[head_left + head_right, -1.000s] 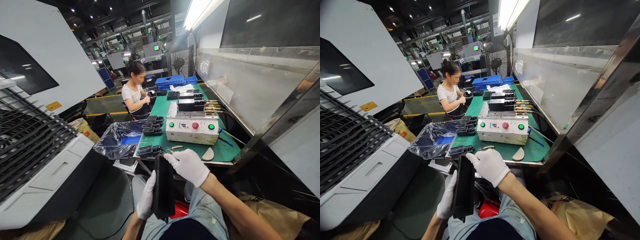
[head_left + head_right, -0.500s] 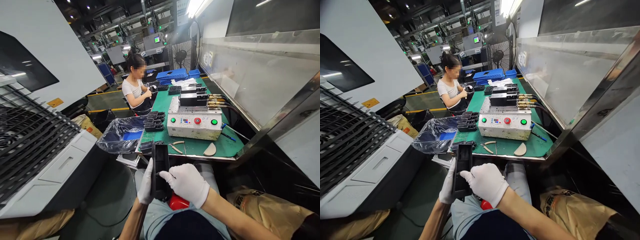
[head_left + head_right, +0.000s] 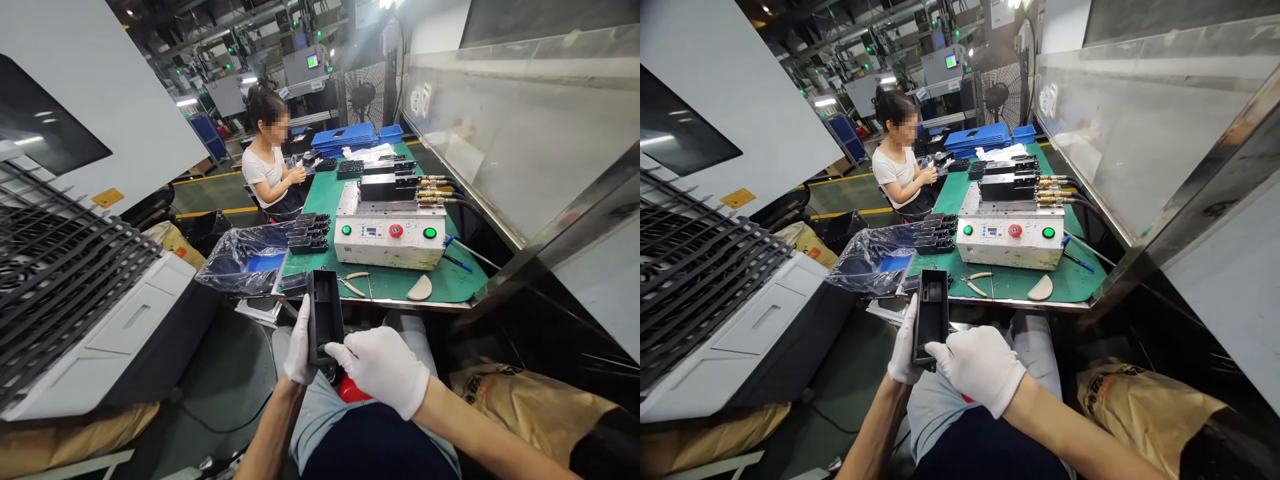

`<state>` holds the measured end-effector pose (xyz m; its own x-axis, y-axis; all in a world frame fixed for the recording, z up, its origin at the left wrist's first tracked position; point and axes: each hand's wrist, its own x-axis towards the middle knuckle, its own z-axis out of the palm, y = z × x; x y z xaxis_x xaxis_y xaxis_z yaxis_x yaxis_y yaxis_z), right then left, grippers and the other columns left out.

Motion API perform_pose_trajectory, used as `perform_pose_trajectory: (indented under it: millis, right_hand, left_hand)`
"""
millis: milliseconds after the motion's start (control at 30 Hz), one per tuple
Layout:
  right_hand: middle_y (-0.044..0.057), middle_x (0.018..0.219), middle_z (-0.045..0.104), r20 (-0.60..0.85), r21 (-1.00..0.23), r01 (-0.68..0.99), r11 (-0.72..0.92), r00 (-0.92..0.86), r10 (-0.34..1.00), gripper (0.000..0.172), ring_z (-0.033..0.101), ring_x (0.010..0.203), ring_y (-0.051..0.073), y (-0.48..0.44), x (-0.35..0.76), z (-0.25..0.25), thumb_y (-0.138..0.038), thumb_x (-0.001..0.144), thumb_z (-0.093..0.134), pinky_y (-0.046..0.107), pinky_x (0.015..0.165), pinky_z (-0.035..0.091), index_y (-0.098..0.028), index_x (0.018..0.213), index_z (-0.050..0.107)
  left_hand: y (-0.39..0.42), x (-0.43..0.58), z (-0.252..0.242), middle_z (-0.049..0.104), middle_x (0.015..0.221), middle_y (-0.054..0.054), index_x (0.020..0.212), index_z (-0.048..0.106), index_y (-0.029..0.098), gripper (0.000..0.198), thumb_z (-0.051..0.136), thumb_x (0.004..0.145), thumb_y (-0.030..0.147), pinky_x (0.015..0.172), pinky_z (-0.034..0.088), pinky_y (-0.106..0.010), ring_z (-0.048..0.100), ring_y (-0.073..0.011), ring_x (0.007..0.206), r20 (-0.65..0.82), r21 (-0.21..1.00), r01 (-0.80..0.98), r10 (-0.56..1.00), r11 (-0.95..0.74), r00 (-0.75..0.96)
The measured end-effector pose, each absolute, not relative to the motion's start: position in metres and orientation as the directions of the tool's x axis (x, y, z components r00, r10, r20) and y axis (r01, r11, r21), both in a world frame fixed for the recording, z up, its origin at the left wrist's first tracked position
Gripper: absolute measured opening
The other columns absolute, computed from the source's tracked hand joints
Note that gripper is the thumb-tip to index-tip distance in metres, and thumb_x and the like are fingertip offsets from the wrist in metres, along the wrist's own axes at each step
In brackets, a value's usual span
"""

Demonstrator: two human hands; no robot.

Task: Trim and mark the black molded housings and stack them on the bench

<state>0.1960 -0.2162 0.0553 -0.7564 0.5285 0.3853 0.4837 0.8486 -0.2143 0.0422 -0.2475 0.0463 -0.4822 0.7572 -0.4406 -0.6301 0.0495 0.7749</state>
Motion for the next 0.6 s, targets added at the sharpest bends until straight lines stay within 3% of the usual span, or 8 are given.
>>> perform_pose_trajectory:
  millis: [67, 167, 267, 400, 500, 600]
  right_hand:
    - [0.001, 0.053, 0.066, 0.379, -0.208, 0.478, 0.853, -0.765, 0.521, 0.048, 0.056, 0.047, 0.013, -0.215, 0.197, 0.054, -0.04, 0.1, 0.065, 0.035, 0.055, 0.012, -0.019, 0.057, 0.063]
    - [0.001, 0.054, 0.067, 0.361, -0.208, 0.47, 0.858, -0.778, 0.514, 0.047, 0.057, 0.048, 0.013, -0.214, 0.199, 0.053, -0.04, 0.1, 0.067, 0.035, 0.055, 0.011, -0.018, 0.058, 0.064]
    - [0.002, 0.054, 0.067, 0.322, -0.239, 0.447, 0.862, -0.801, 0.505, 0.049, 0.057, 0.05, 0.014, -0.213, 0.203, 0.054, -0.043, 0.099, 0.066, 0.035, 0.056, 0.011, -0.018, 0.057, 0.066]
    - [0.0, 0.059, 0.069, 0.254, -0.384, 0.429, 0.817, -0.802, 0.54, 0.049, 0.057, 0.055, 0.013, -0.211, 0.209, 0.053, -0.049, 0.101, 0.063, 0.034, 0.057, 0.017, -0.02, 0.062, 0.069]
    - [0.0, 0.068, 0.068, 0.214, -0.512, 0.471, 0.718, -0.74, 0.638, 0.047, 0.057, 0.062, 0.012, -0.209, 0.211, 0.053, -0.046, 0.104, 0.055, 0.03, 0.06, 0.025, -0.02, 0.066, 0.068]
    - [0.001, 0.072, 0.064, 0.226, -0.558, 0.48, 0.677, -0.697, 0.68, 0.048, 0.056, 0.065, 0.013, -0.209, 0.208, 0.052, -0.048, 0.105, 0.05, 0.029, 0.062, 0.028, -0.019, 0.069, 0.064]
  left_hand:
    - [-0.246, 0.04, 0.042, 0.076, 0.082, -0.004, 0.112, 0.078, 0.018, 0.046, 0.071, 0.089, 0.058, 0.061, 0.06, -0.024, 0.069, -0.0159, 0.065, -0.443, 0.764, -0.64, 0.786, 0.08, -0.431]
    - [-0.245, 0.037, 0.037, 0.077, 0.09, -0.008, 0.115, 0.076, 0.016, 0.054, 0.067, 0.09, 0.063, 0.069, 0.063, -0.029, 0.072, -0.0194, 0.071, -0.491, 0.704, -0.696, 0.807, 0.144, -0.329]
    - [-0.243, 0.036, 0.033, 0.075, 0.082, -0.005, 0.108, 0.076, 0.015, 0.053, 0.071, 0.087, 0.063, 0.069, 0.063, -0.027, 0.07, -0.017, 0.067, -0.527, 0.651, -0.74, 0.802, 0.169, -0.281]
    - [-0.241, 0.035, 0.026, 0.074, 0.079, 0.0, 0.112, 0.075, 0.018, 0.044, 0.075, 0.087, 0.055, 0.076, 0.063, -0.025, 0.068, -0.0128, 0.063, -0.476, 0.637, -0.766, 0.825, 0.086, -0.303]
    - [-0.241, 0.033, 0.022, 0.076, 0.082, -0.002, 0.117, 0.074, 0.018, 0.049, 0.075, 0.087, 0.057, 0.082, 0.064, -0.029, 0.071, -0.0156, 0.068, -0.451, 0.66, -0.749, 0.83, 0.064, -0.326]
    - [-0.243, 0.034, 0.024, 0.074, 0.077, -0.003, 0.11, 0.076, 0.017, 0.05, 0.073, 0.087, 0.06, 0.086, 0.063, -0.032, 0.073, -0.0189, 0.074, -0.458, 0.674, -0.732, 0.835, 0.102, -0.305]
